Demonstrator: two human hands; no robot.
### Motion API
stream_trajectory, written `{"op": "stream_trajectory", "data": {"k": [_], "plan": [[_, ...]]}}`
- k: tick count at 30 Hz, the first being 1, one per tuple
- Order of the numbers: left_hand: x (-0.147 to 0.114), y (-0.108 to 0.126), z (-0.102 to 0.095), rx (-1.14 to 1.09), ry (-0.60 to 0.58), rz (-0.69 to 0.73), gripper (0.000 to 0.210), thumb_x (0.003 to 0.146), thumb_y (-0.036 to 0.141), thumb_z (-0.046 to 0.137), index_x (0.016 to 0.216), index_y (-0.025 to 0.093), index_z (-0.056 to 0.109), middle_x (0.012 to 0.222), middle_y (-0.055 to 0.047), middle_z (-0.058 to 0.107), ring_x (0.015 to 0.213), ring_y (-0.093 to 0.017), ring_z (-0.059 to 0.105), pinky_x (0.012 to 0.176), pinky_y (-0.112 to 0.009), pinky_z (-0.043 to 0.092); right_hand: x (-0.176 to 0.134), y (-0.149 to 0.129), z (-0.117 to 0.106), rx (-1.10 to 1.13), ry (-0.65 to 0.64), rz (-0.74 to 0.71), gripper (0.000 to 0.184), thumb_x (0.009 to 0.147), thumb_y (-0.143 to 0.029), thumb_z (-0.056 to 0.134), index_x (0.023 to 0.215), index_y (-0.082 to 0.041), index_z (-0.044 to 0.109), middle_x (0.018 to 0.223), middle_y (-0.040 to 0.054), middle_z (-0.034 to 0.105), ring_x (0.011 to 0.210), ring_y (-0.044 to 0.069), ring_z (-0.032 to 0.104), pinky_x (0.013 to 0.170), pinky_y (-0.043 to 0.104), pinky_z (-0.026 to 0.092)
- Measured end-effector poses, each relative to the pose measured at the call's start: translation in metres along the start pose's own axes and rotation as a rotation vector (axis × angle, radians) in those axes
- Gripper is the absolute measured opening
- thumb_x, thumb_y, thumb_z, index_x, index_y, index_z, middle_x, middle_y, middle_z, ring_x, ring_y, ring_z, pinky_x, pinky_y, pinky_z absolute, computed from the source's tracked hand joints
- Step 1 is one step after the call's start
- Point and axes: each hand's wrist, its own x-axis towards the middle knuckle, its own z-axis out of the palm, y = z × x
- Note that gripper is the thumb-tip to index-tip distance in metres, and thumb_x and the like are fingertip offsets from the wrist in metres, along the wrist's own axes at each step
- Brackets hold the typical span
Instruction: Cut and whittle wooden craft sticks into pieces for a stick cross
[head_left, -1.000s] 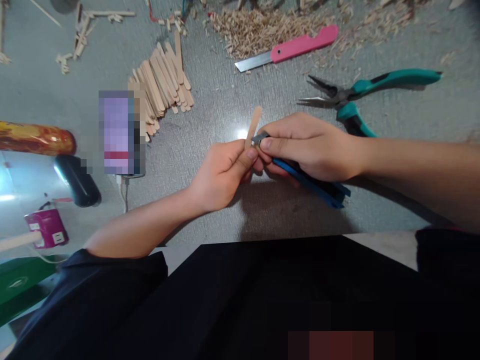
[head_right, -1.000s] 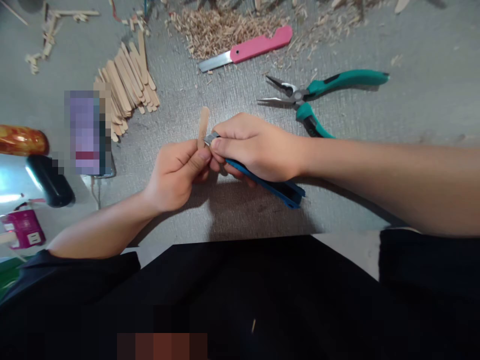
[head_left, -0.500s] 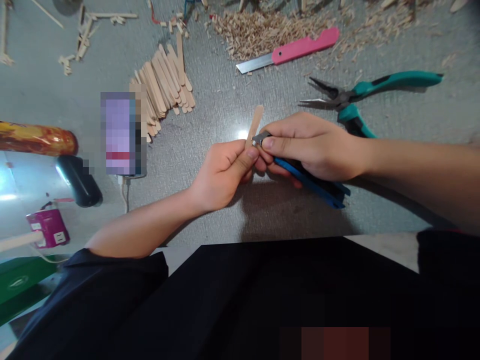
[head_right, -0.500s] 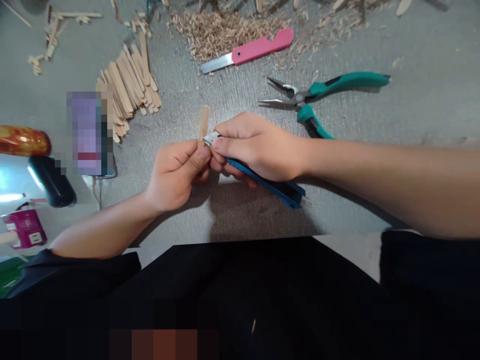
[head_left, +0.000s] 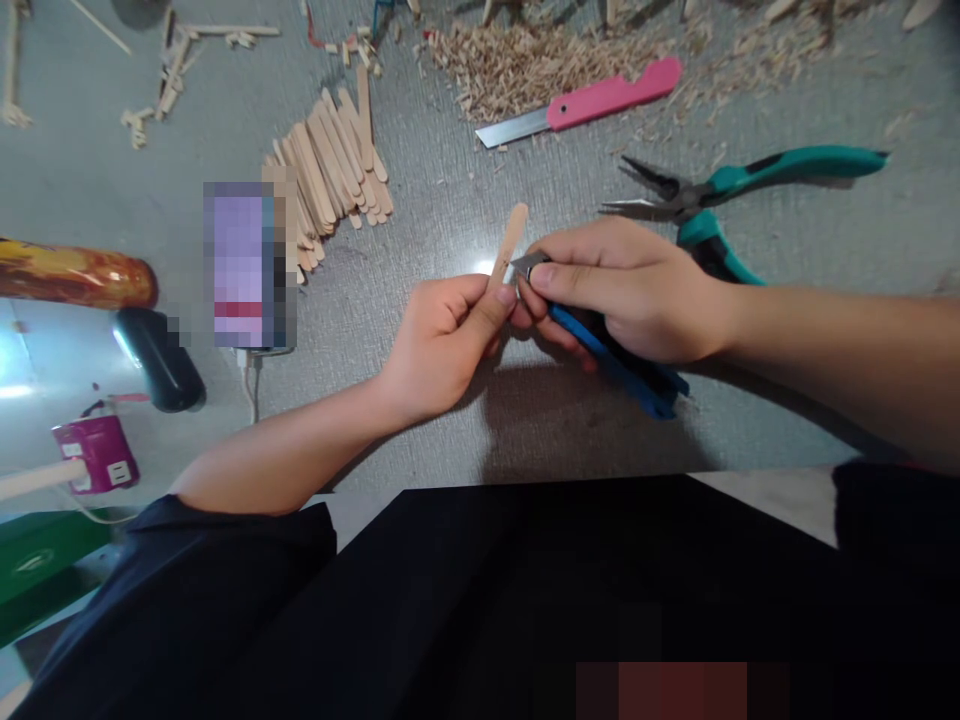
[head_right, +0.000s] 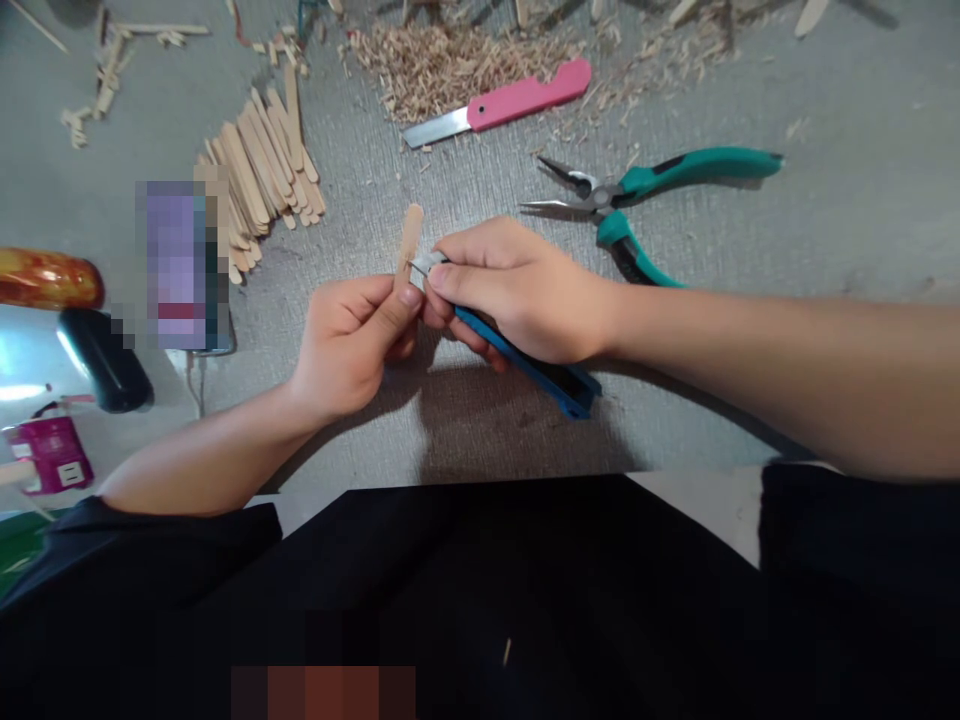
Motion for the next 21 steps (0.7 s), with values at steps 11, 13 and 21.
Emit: {"op": "stream_trajectory", "data": {"k": [11, 13, 21], "plan": [[-0.0022, -0.0015, 0.0001, -0.074, -0.046, -0.041, 0.059, 0.110, 0.080, 0.071, 0.089, 0.026, 0.078, 0.065, 0.000, 0.060, 0.057, -0.015, 0.054, 0.054, -0.036, 0.043, 0.0012, -0.0024, 0.0034, -0.010, 0.058, 0.013, 0.041, 0.123, -0.035, 0.064, 0.084, -0.024, 0.066, 0.062, -0.0030, 0.067, 0.049, 0.014, 0.061, 0.054, 0.028, 0.048], [-0.0025, -0.0023, 0.0006, -0.075, -0.036, -0.038, 0.059, 0.110, 0.080, 0.071, 0.089, 0.026, 0.078, 0.065, 0.000, 0.060, 0.057, -0.015, 0.054, 0.054, -0.037, 0.044, 0.0008, -0.0035, 0.0044, 0.010, 0.095, 0.028, 0.040, 0.123, -0.034, 0.065, 0.084, -0.025, 0.063, 0.064, -0.0035, 0.068, 0.049, 0.014, 0.062, 0.053, 0.028, 0.048], [-0.0027, 0.0030, 0.0005, -0.015, -0.001, -0.022, 0.061, 0.112, 0.081, 0.065, 0.085, 0.027, 0.070, 0.063, 0.000, 0.058, 0.056, -0.016, 0.053, 0.054, -0.037, 0.043, -0.0008, -0.0035, 0.0067, -0.099, 0.064, 0.043, 0.043, 0.121, -0.041, 0.069, 0.082, -0.025, 0.064, 0.061, -0.0035, 0.063, 0.049, 0.015, 0.057, 0.051, 0.030, 0.046]]}}
